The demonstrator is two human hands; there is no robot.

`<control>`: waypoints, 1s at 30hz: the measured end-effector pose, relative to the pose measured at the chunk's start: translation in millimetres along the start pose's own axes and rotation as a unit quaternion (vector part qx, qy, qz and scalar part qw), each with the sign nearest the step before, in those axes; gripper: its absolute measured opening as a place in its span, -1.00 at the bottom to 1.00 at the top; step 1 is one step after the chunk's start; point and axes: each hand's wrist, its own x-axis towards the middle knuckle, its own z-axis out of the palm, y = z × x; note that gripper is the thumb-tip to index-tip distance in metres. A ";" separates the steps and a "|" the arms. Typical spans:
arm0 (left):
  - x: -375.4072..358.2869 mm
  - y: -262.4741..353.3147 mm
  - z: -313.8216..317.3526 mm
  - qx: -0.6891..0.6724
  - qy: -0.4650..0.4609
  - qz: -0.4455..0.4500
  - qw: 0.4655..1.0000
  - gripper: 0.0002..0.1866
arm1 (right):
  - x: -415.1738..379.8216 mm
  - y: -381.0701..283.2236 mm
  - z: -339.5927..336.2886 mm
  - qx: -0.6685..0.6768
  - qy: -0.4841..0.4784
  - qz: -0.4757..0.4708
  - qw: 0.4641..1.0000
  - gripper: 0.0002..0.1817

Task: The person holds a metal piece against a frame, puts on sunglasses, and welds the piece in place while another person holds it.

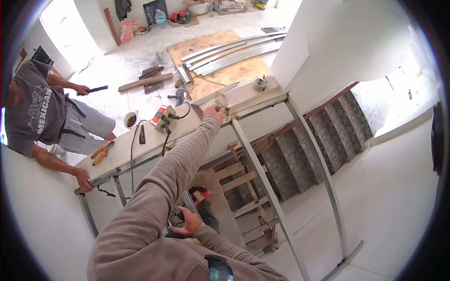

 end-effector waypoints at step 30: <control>-27.9 -48.2 -81.3 0.074 -0.012 0.093 0.993 -0.90 | -2.6 2.8 5.9 -0.024 0.006 -0.006 1.000 0.04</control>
